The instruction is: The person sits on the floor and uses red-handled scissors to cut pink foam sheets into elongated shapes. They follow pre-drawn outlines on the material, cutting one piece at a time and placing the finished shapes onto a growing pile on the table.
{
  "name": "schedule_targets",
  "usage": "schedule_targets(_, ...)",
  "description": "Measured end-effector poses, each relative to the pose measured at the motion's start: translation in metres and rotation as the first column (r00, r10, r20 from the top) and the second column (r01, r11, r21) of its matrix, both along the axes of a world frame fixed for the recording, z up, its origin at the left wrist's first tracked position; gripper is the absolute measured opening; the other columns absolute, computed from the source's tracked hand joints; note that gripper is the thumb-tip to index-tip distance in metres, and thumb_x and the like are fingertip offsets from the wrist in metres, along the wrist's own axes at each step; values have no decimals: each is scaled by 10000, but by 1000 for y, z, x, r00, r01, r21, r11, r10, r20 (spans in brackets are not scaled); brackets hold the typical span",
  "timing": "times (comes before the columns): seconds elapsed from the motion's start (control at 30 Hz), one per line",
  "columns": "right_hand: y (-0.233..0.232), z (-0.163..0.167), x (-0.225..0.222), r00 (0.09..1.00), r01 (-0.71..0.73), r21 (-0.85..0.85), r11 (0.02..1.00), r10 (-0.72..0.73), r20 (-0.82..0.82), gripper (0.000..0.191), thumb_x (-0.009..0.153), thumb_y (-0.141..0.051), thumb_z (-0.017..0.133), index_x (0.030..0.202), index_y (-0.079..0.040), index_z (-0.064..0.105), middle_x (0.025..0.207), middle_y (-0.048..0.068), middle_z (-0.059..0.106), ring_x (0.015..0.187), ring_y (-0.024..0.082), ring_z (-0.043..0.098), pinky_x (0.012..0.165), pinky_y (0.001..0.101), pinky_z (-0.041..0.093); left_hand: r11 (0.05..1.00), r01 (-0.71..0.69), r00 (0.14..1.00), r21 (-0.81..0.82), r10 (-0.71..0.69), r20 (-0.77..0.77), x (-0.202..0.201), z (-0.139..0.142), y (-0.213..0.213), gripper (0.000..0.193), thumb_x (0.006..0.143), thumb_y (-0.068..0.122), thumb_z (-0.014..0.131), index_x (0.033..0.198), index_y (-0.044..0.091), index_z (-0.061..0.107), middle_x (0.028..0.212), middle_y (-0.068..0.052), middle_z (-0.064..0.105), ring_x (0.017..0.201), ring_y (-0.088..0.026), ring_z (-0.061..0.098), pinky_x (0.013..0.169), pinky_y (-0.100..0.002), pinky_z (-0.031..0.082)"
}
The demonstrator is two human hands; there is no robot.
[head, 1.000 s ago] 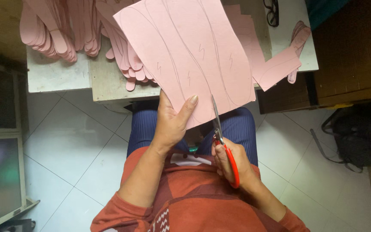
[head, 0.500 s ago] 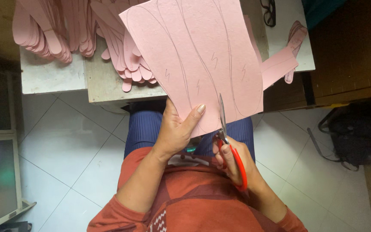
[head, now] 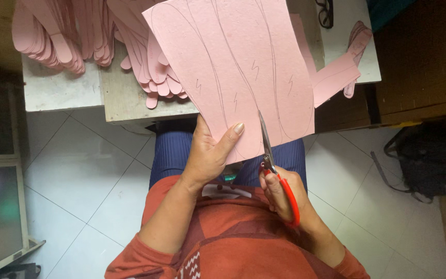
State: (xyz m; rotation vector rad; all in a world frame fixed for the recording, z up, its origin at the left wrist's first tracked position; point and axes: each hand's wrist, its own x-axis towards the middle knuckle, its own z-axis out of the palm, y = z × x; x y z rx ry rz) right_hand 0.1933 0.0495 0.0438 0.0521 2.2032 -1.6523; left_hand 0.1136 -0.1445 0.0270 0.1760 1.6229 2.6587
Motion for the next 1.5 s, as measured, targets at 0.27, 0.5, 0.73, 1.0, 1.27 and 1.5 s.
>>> schedule_targets(0.27,7,-10,-2,996,-36,-108,994,45,76,526,1038,-503,409,846,-41,571,519,-11,445,426,90,426,414,250,383,995,-104,994,-7,104,-25,-8,-2,-6,481,1042,94,658,1455,-17,436,1334,-116,637,1213,-158,614,1076,-316,506)
schedule_targets(0.5,17,1,-3,928,-100,-526,845,270,256,548,1054,-466,425,1215,30,595,777,12,483,736,139,482,693,308,471,970,-144,989,-193,134,-66,-11,-4,-25,428,1049,107,653,1426,-9,487,1313,-106,666,1192,-153,635,1067,-317,514)
schedule_targets(0.73,19,6,-13,953,-144,-470,871,250,172,572,1060,-498,448,1228,32,583,769,20,499,757,151,497,780,304,473,981,10,1000,-195,-9,6,2,-4,-15,459,1036,105,646,1450,20,467,1321,-95,653,1187,-138,620,1034,-311,520)
schedule_targets(1.0,8,12,-7,949,-11,-463,886,155,274,626,1008,-583,414,1106,6,604,773,7,508,719,119,471,666,273,439,990,104,990,-91,-94,107,4,-1,-13,498,1020,109,642,1465,30,433,1330,-85,632,1192,-131,601,1025,-305,517)
schedule_targets(1.27,2,12,0,991,-18,-236,971,49,124,624,1012,-620,347,937,-51,591,601,-15,463,530,96,426,492,248,414,996,91,987,-2,-90,136,8,-7,-5,478,1019,108,648,1441,22,443,1319,-95,639,1168,-139,619,1004,-314,536)
schedule_targets(1.5,3,8,0,983,9,-243,970,36,179,615,993,-646,370,890,-69,555,568,-23,415,498,95,381,458,258,377,996,84,990,-40,-78,120,7,-4,-7,494,1018,121,650,1452,22,436,1337,-90,629,1191,-131,607,1023,-306,525)
